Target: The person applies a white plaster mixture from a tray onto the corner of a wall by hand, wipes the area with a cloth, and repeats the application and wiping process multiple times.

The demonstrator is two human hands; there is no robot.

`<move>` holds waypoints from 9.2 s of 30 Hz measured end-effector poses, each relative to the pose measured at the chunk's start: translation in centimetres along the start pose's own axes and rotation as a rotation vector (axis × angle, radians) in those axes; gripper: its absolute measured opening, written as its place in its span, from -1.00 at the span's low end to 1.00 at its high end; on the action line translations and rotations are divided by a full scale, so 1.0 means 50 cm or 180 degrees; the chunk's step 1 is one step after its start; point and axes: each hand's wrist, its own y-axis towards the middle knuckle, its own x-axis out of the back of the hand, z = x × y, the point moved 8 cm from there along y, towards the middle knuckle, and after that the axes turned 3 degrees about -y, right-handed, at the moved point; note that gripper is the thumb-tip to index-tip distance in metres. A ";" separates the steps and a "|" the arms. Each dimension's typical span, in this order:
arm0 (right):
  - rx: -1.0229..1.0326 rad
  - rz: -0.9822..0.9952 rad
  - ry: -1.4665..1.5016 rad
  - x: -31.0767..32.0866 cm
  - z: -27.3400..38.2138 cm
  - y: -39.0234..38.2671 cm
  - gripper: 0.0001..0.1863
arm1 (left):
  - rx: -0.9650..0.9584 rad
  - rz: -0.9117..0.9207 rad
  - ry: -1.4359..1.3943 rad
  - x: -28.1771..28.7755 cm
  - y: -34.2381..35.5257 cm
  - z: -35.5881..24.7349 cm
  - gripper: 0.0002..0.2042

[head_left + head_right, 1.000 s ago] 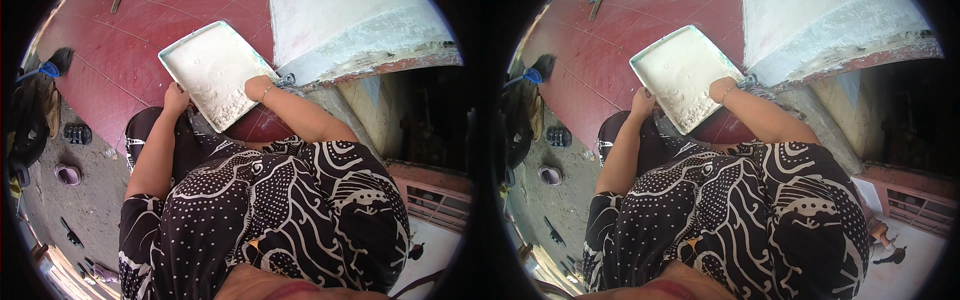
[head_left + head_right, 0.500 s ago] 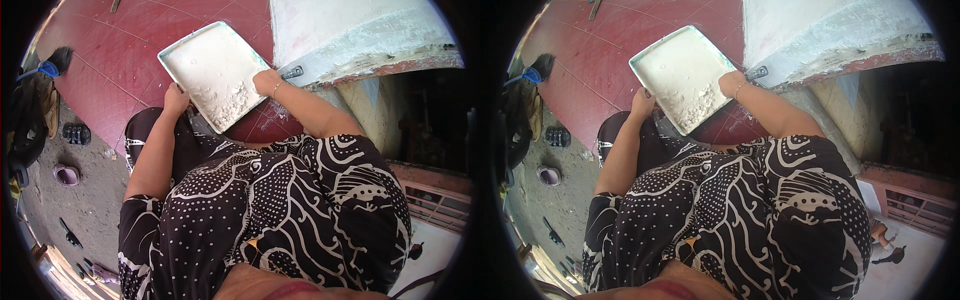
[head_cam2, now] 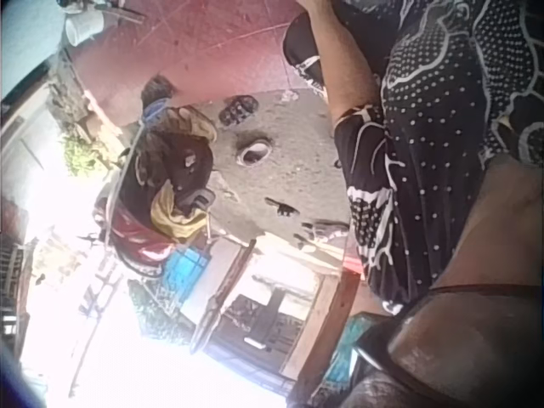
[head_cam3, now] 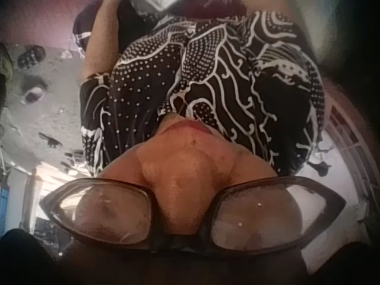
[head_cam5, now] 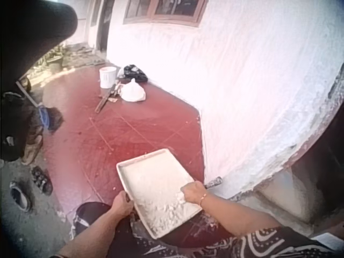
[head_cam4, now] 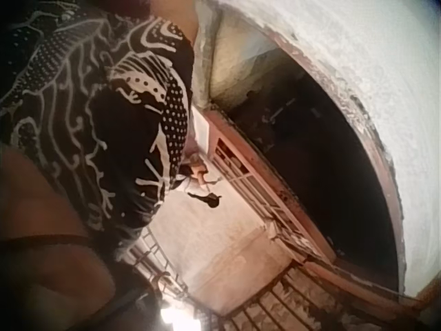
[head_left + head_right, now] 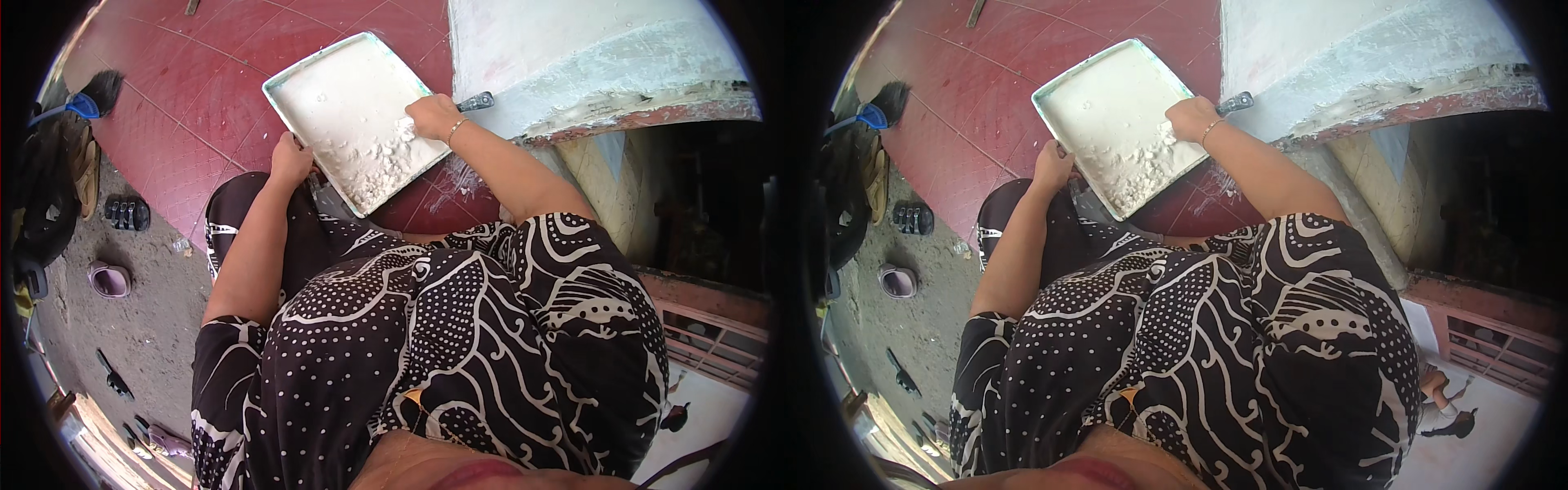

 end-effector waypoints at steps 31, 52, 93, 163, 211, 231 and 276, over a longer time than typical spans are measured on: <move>-0.0544 -0.0143 0.0623 -0.023 0.027 -0.039 -0.71 | 0.0024 -0.0051 0.0167 0.004 -0.002 -0.004 -0.74; -0.0109 -0.0160 0.1398 -0.006 0.295 -0.054 -0.63 | 0.0032 0.0037 0.0228 0.001 0.004 -0.003 -0.70; -0.1108 0.0387 0.6424 -0.122 0.125 0.011 -0.72 | 0.0079 0.0279 -0.0490 -0.009 0.050 0.055 -0.84; -0.0966 -0.1131 0.1899 0.018 0.136 -0.033 -0.77 | 0.0068 0.0342 -0.0387 -0.013 0.066 0.063 -0.70; -0.0079 -0.1912 0.6230 0.427 -0.090 -0.312 -0.84 | -0.0086 0.0375 -0.0322 -0.010 0.073 0.073 -0.73; -0.2572 -0.5578 0.0726 0.844 -0.410 -0.849 -0.77 | -0.0134 0.0383 -0.0208 -0.011 0.064 0.055 -0.78; -0.3639 -0.5681 -0.1888 0.733 -0.390 -0.687 -0.65 | -0.0212 0.0316 0.0021 -0.001 0.041 0.038 -0.69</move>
